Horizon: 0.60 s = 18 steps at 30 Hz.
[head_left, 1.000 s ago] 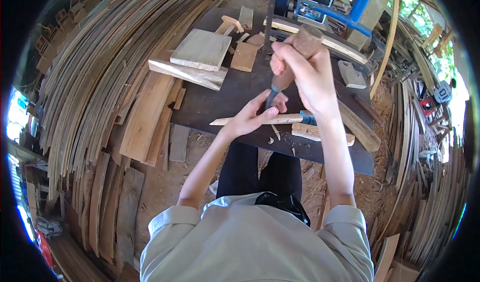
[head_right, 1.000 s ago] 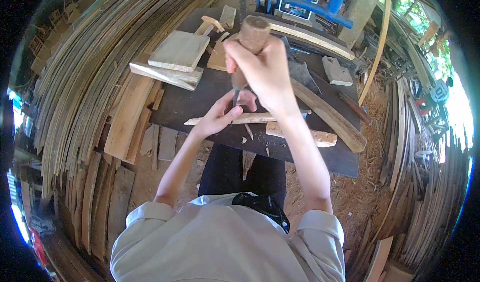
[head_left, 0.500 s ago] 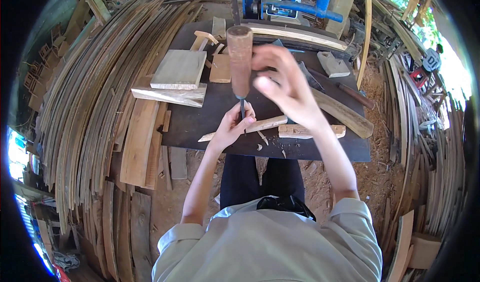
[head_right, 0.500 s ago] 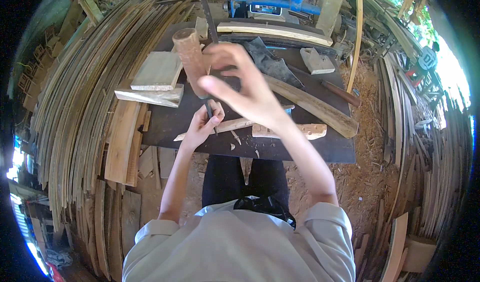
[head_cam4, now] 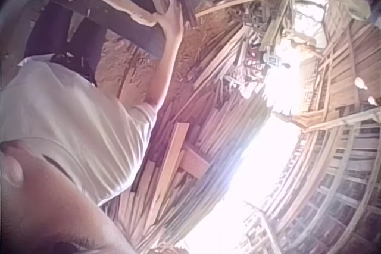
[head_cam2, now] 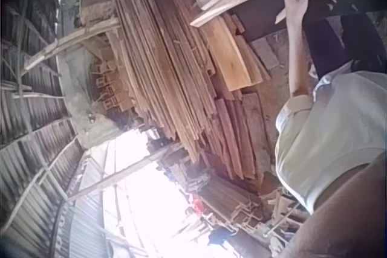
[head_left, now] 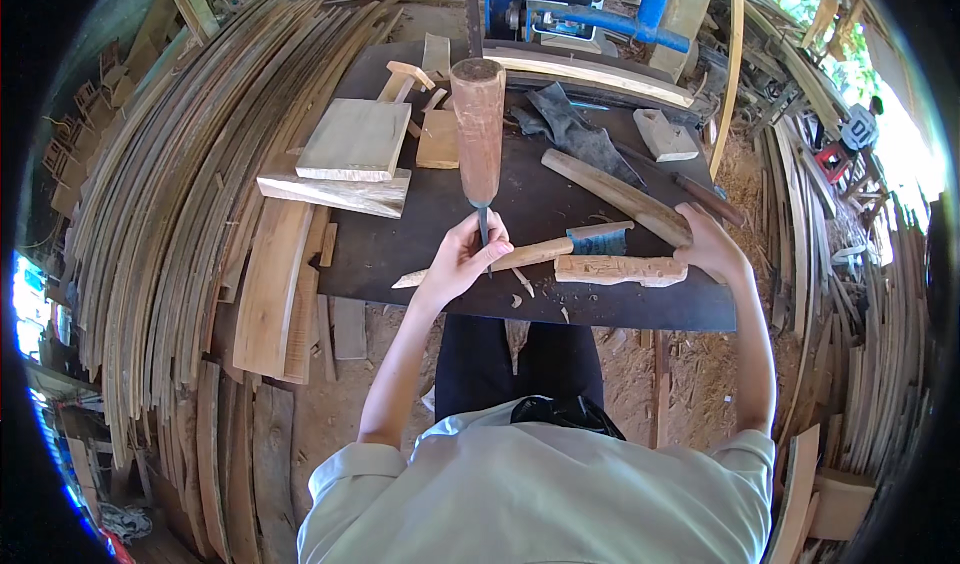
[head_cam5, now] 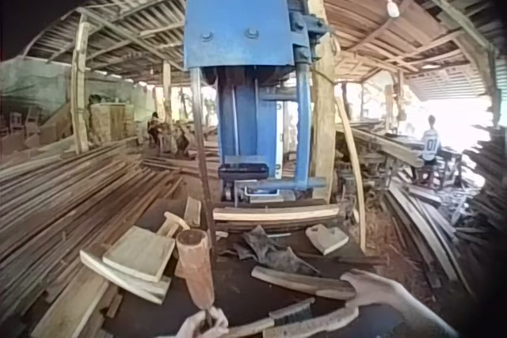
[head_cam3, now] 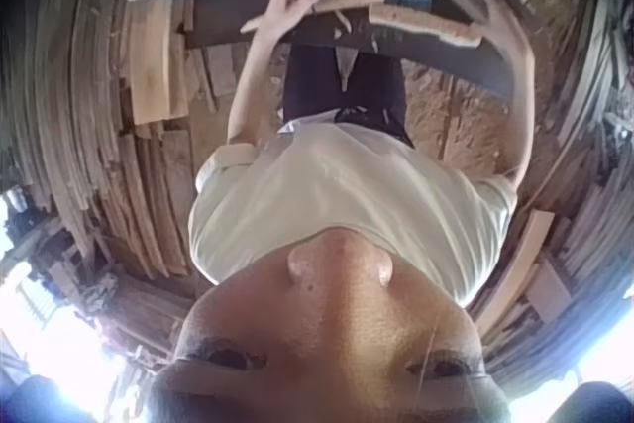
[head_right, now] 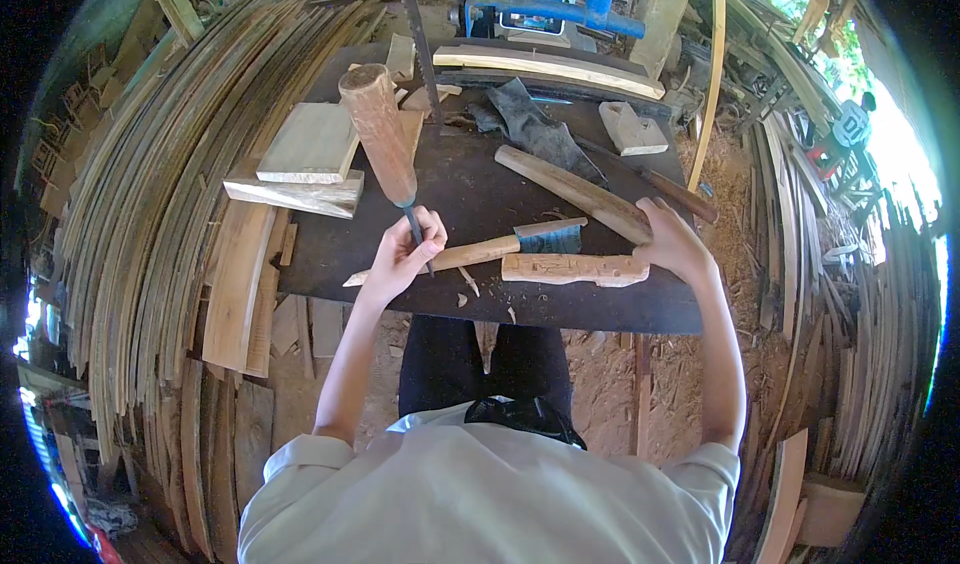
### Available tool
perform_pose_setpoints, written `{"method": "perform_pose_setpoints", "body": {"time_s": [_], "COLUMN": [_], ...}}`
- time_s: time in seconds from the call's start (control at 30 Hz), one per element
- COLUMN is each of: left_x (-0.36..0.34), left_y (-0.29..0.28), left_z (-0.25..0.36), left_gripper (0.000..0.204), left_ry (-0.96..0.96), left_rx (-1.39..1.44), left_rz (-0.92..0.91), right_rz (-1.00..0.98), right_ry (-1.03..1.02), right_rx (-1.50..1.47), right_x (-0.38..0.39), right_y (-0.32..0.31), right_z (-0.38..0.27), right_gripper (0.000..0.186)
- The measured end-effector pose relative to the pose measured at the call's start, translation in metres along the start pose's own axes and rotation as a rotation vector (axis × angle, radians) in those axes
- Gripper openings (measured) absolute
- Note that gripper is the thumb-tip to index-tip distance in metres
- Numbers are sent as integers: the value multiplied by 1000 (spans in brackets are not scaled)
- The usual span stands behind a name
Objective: The person carves a small piece of wood using a chisel and a wooden mallet. They repeatedly position the chisel on the wood and strike it with the mallet to remove shavings, occasionally adjusting the wood's position on the workbench.
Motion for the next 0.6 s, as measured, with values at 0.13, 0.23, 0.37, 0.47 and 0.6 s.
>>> {"method": "perform_pose_setpoints", "body": {"time_s": [0.13, 0.23, 0.37, 0.47, 0.6], "left_x": [-1, -1, -2, 0, -2], "left_y": [1, 2, 0, 0, 3], "left_z": [-1, 4, -2, -3, -2], "left_gripper": [21, 21, 21, 21, 21], "left_ry": [9, -29, -14, 12, 11], "left_rx": [8, -31, -48, -41, -15], "left_rz": [-11, -5, 21, 32, 18], "right_rz": [-25, 92, 249, 351, 713], "right_ry": [49, -37, -47, 46, -46], "right_rx": [-35, 8, 34, 9, -10], "right_x": [-18, -17, -8, 2, 10], "right_y": [4, 2, -29, -81, -140], "right_z": [6, -6, -25, -62, -91], "right_gripper": [51, 50, 48, 53, 60]}}
Point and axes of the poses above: each hand's wrist, its own x-axis away from the middle knuckle, its own y-axis out of the palm, z = x × y, the point moved 2 cm from there along -x, towards the middle knuckle, and after that the axes turned 8 degrees about x, right-handed, at the moved point
